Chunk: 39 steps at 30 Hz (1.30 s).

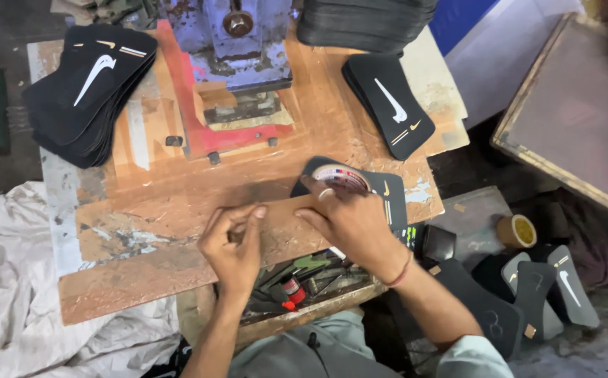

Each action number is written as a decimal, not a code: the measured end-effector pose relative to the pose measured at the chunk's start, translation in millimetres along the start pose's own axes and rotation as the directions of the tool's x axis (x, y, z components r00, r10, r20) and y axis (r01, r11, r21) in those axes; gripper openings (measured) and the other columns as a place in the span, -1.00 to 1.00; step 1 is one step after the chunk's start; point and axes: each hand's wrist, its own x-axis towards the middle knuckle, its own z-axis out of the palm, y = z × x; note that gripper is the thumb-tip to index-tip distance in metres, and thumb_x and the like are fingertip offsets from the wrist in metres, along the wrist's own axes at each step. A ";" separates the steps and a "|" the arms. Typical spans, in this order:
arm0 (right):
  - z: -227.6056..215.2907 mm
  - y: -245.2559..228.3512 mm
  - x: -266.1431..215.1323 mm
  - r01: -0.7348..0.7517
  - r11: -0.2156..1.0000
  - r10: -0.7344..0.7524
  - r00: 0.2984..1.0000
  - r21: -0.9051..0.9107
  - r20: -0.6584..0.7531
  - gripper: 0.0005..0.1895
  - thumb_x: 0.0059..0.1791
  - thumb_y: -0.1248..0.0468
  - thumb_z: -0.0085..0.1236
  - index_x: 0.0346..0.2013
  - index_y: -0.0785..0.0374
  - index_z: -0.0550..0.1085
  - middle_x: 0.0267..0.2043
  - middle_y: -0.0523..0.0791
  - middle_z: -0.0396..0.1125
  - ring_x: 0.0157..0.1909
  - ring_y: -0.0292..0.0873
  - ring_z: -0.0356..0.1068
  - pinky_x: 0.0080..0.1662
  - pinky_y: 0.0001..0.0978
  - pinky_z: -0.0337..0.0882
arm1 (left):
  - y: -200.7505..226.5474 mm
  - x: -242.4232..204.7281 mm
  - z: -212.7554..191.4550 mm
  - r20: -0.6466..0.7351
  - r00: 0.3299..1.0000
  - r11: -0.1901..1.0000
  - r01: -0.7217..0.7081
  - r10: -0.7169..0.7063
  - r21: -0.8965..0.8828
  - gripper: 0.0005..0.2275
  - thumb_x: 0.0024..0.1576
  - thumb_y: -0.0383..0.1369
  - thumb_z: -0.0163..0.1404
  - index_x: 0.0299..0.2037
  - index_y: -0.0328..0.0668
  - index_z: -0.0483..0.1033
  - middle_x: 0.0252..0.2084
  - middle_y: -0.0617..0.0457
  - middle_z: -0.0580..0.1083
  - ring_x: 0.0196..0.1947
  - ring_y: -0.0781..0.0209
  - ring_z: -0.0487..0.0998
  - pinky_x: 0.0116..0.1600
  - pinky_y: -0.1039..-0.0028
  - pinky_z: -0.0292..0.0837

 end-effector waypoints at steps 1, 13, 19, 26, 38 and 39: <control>7.8 5.8 2.8 0.001 1.000 -0.001 1.000 -0.006 -0.002 -0.48 -0.03 -0.01 0.29 0.10 0.22 0.52 -0.32 0.00 0.50 -0.29 0.07 0.51 -0.24 -0.09 0.46 | -7.5 6.8 3.1 -0.001 1.000 1.000 -0.002 0.002 -0.006 -0.93 0.14 -0.47 0.23 -0.25 -0.31 0.69 -0.39 0.12 0.53 -0.47 0.46 0.41 -0.42 0.59 0.25; 37.7 12.8 -12.4 0.099 0.995 -0.099 0.924 -0.017 -0.369 -0.47 -0.03 0.13 0.20 0.16 0.33 0.42 -0.08 0.09 0.41 -0.02 0.12 0.40 -0.01 -0.05 0.38 | -54.2 6.7 -0.8 0.250 0.967 0.930 0.140 -0.054 -0.339 -0.75 0.20 -0.55 0.12 0.06 -0.41 0.43 -0.03 0.09 0.44 -0.02 0.36 0.51 0.07 0.56 0.50; 36.4 79.8 -43.8 -0.347 0.937 0.339 0.862 0.051 -0.377 -0.73 0.04 0.30 0.24 0.00 0.34 0.56 -0.07 0.05 0.44 -0.04 0.14 0.43 0.01 -0.09 0.43 | -48.9 0.1 6.6 0.210 0.977 0.958 0.100 -0.043 -0.268 -0.78 0.23 -0.59 0.13 0.05 -0.46 0.44 -0.02 0.01 0.50 -0.02 0.36 0.51 0.09 0.53 0.51; 46.5 96.4 -31.6 -0.329 0.942 0.334 0.898 0.069 -0.287 -0.84 -0.06 0.27 0.35 -0.25 0.26 0.59 -0.24 0.02 0.45 -0.19 0.11 0.47 -0.15 -0.11 0.43 | -48.5 0.7 8.3 0.141 0.990 0.964 0.042 -0.004 -0.264 -0.79 0.21 -0.58 0.14 0.02 -0.44 0.47 0.00 -0.03 0.53 -0.01 0.35 0.55 0.09 0.51 0.55; 35.9 -0.5 -19.7 -0.096 0.934 0.212 0.923 0.343 -0.321 -0.78 -0.04 0.33 0.35 -0.14 0.32 0.55 -0.21 -0.06 0.54 -0.19 -0.10 0.55 -0.02 -0.25 0.49 | -40.4 2.8 12.6 0.067 0.995 0.988 0.081 -0.073 -0.133 -0.79 0.13 -0.50 0.24 -0.09 -0.38 0.51 -0.27 0.06 0.55 -0.29 0.46 0.52 -0.21 0.62 0.50; 47.9 -4.9 -16.3 0.004 0.980 0.073 0.924 0.201 -0.374 -0.88 -0.01 0.33 0.35 -0.24 0.26 0.57 -0.12 -0.04 0.55 -0.08 -0.07 0.55 0.13 -0.16 0.48 | -42.9 3.5 14.3 0.060 0.994 0.985 0.099 -0.091 -0.144 -0.79 0.14 -0.50 0.24 -0.10 -0.37 0.51 -0.29 0.07 0.54 -0.32 0.47 0.50 -0.24 0.63 0.46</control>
